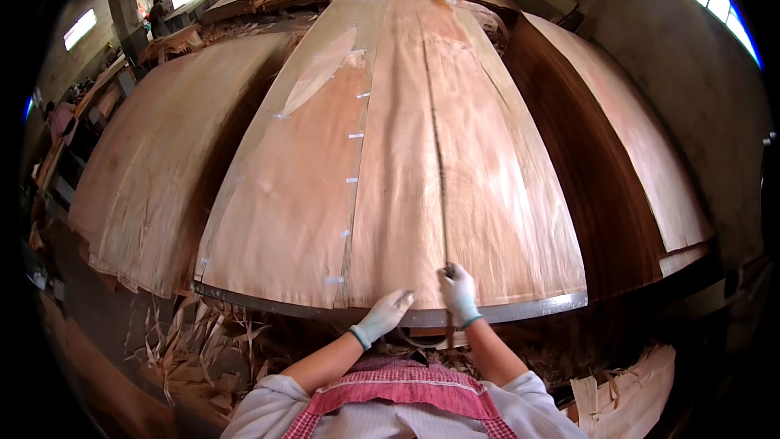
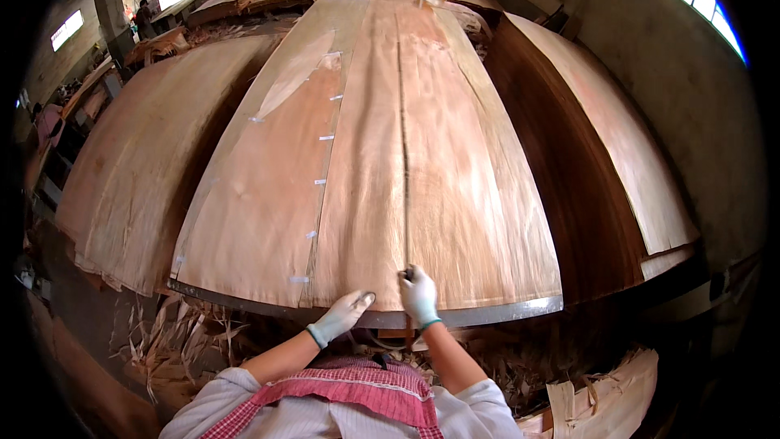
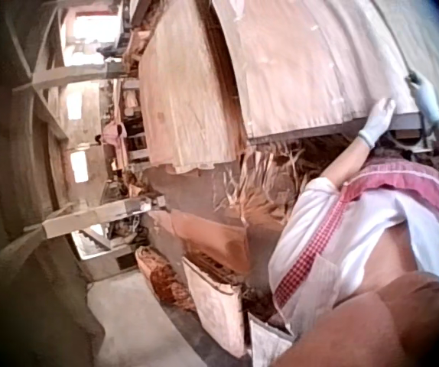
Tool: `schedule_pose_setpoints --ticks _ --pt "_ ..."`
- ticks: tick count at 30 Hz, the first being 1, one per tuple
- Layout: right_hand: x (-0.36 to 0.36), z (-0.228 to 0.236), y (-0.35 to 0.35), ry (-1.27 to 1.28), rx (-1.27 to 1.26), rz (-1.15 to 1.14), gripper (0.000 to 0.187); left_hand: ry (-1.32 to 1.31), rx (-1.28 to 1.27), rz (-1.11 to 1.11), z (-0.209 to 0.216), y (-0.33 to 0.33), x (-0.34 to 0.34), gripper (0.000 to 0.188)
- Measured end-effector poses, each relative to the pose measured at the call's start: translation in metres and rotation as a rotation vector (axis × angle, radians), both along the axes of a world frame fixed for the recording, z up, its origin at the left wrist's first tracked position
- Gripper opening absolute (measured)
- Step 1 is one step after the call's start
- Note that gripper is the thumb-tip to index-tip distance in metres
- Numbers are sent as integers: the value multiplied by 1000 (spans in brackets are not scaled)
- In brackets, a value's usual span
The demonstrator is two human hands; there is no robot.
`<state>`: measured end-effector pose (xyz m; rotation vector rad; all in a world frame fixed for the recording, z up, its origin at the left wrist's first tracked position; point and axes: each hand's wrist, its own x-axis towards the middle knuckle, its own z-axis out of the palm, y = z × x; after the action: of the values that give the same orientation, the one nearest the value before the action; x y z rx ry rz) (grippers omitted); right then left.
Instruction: The person applies thin wood veneer sheets to a large wooden panel, smoothing them by hand and using a utility knife to trim edges and overlaps. They secure the veneer with small white clips and use a long wooden stick to lift and position the sheets. The process involves repeated peeling, aligning, and trimming of veneer layers.
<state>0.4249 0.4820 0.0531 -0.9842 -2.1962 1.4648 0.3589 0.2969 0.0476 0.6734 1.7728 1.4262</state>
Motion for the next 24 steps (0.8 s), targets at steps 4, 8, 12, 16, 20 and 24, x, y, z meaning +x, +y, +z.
schedule_pose_setpoints --ticks 4,8,12,16,20,24 --pt "-70 8 -56 189 -336 89 12 -82 198 0 30 -27 -9 40" --pt "-110 35 -107 107 -528 252 21 -692 225 114 55 -63 -37 31" --pt "-119 25 -124 117 -178 479 28 -624 52 341 28 -108 -71 32" --pt "-82 82 -139 -67 -672 506 32 -135 -160 461 -19 -182 -116 23" --pt "-33 134 -113 3 -691 633 33 -11 -411 519 -16 -207 -124 20" --pt "32 243 -70 170 -715 922 28 833 -785 516 27 -164 -95 36"
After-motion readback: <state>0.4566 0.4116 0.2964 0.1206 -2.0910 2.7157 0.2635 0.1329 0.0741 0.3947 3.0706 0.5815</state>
